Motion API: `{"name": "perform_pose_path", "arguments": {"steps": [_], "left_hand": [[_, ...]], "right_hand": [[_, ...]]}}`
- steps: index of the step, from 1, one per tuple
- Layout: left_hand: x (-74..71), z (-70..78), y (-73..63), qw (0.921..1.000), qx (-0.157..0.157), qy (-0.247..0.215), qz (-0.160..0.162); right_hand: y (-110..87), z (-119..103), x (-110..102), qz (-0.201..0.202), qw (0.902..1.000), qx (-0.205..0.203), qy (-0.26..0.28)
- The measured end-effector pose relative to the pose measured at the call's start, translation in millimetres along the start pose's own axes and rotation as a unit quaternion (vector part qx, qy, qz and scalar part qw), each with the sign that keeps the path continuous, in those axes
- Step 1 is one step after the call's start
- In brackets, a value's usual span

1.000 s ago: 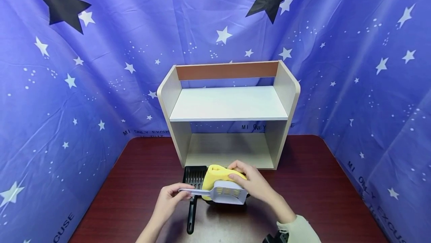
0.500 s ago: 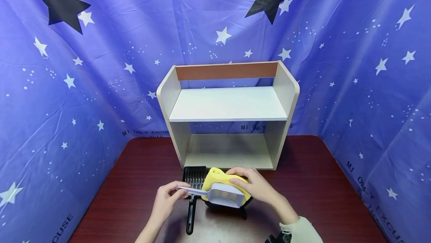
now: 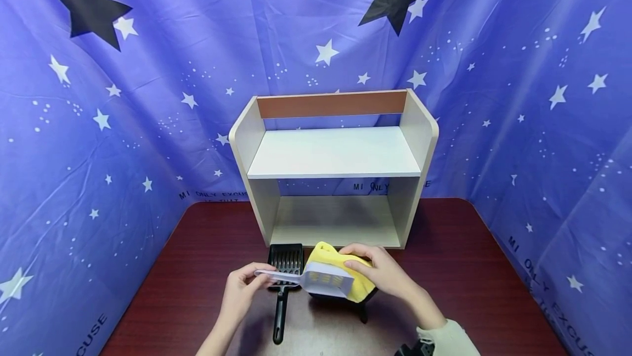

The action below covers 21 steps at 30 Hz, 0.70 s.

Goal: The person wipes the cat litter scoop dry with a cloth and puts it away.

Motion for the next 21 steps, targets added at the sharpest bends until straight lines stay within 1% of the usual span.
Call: {"name": "perform_pose_path", "arguments": {"steps": [2,7,16,21], "left_hand": [[-1.9,0.2,0.4,1.0,0.003,0.003,0.006],[-7.4,-0.5,0.4,0.9996,-0.002,0.01,0.025],[-14.3,-5.4,0.0,0.9983,-0.035,0.013,0.044],[-18.9,-5.5,0.7,0.9978,-0.037,0.01,0.054]], "right_hand": [[-1.2,1,-2,0.004,1.0,-0.002,-0.001],[-4.3,2,-8,0.019,0.9998,-0.011,-0.002],[-8.1,9,-15,0.04,0.9991,-0.014,-0.003],[-10.7,10,-20,0.049,0.9983,-0.03,-0.009]]}}
Point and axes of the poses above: each hand's wrist, its own y-axis towards the middle knuckle, its own x-axis out of the palm, z = x × y, the point moved 9 cm from there along y, towards the middle knuckle, and after that the axes turned 14 degrees about x, right-handed, at the moved point
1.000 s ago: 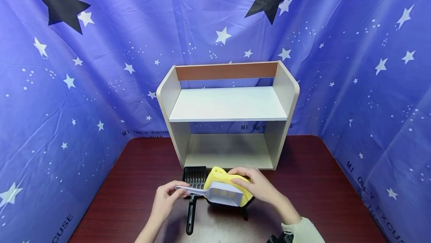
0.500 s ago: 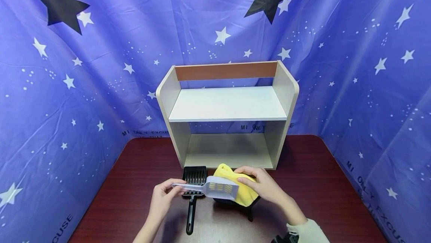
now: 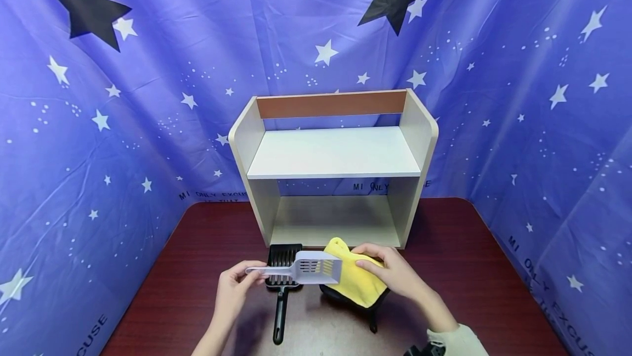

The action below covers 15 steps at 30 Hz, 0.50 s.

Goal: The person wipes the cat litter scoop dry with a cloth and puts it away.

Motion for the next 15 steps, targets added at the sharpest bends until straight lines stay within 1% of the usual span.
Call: {"name": "perform_pose_path", "arguments": {"steps": [3,8,15], "left_hand": [[-0.3,0.9,0.3,1.0,0.006,-0.002,-0.003],[2.5,5.5,0.5,0.9996,0.022,-0.004,-0.017],[8.2,7.0,-0.7,0.9992,0.022,-0.014,-0.032]], "right_hand": [[-0.6,0.7,-2.4,0.004,1.0,-0.001,-0.001],[1.4,3.3,-6.5,0.021,0.9997,0.012,-0.006],[9.3,3.4,-10.1,0.048,0.9985,0.018,-0.021]]}}
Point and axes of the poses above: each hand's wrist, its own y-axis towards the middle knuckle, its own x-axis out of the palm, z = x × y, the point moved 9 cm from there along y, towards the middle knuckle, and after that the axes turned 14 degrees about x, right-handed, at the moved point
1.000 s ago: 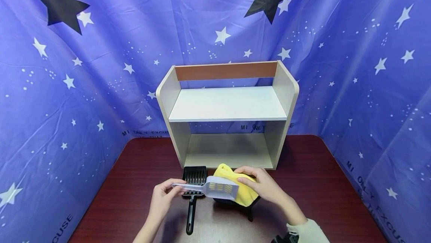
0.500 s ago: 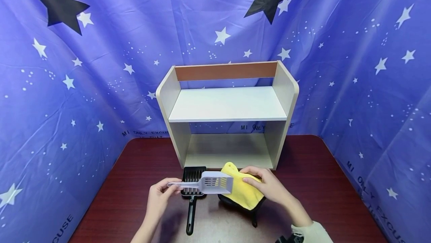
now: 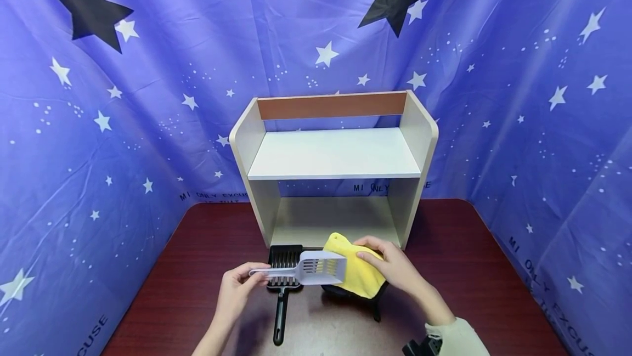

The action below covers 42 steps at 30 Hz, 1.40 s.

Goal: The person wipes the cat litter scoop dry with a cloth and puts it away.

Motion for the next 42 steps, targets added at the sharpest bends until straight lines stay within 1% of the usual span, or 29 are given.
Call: {"name": "perform_pose_path", "arguments": {"steps": [4,11,15,20,24,31,38,42], "left_hand": [[6.6,-3.2,-0.1,0.9999,0.001,-0.002,-0.017],[19.5,-7.3,-3.3,0.9986,-0.002,-0.024,-0.047],[24.8,-8.9,-4.9,0.998,-0.007,-0.026,-0.058],[25.8,-11.2,-5.6,0.9984,-0.02,-0.017,-0.05],[24.7,-10.3,-5.2,0.999,-0.02,-0.014,-0.038],[20.0,-6.1,-1.8,0.9997,-0.013,-0.011,-0.017],[13.2,-5.7,-0.4,0.9998,-0.018,0.001,-0.003],[9.0,-4.6,0.4,0.9998,-0.017,0.008,0.005]], "right_hand": [[4.7,-2,3,-0.002,1.0,0.001,0.006],[11.7,-13,14,-0.015,0.9998,-0.008,0.009],[15.2,-18,22,-0.038,0.9992,-0.008,0.01],[16.1,-23,34,-0.084,0.9963,-0.017,0.008],[14.2,-24,38,-0.102,0.9944,-0.028,0.004],[11.6,-19,35,-0.094,0.9955,-0.016,0.002],[9.3,-10,30,-0.094,0.9955,0.008,0.013],[7.3,-7,26,-0.09,0.9958,0.008,0.015]]}}
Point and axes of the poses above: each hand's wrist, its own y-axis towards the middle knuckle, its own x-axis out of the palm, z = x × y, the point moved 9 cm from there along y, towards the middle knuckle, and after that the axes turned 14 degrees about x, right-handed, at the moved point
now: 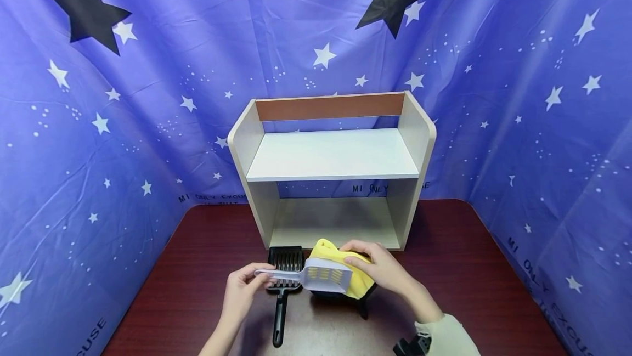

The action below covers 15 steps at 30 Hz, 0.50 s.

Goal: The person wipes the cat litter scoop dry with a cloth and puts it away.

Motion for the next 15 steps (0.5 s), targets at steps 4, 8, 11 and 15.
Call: {"name": "perform_pose_path", "arguments": {"steps": [4,8,11,15], "left_hand": [[-5.1,-1.2,0.5,0.9999,-0.003,0.002,0.012],[-7.9,-1.2,1.3,0.9998,0.001,0.002,0.018],[-9.9,-1.6,2.4,0.9997,0.001,0.005,0.022],[-13.7,-2.5,4.1,0.9995,0.002,0.015,0.029]], "right_hand": [[-1.7,4,-3,0.012,0.9999,0.004,-0.007],[-2.5,7,-5,0.019,0.9997,0.005,-0.013],[-3.3,9,-6,0.018,0.9998,0.006,-0.009],[-4.8,10,-8,0.015,0.9998,0.009,-0.001]]}}
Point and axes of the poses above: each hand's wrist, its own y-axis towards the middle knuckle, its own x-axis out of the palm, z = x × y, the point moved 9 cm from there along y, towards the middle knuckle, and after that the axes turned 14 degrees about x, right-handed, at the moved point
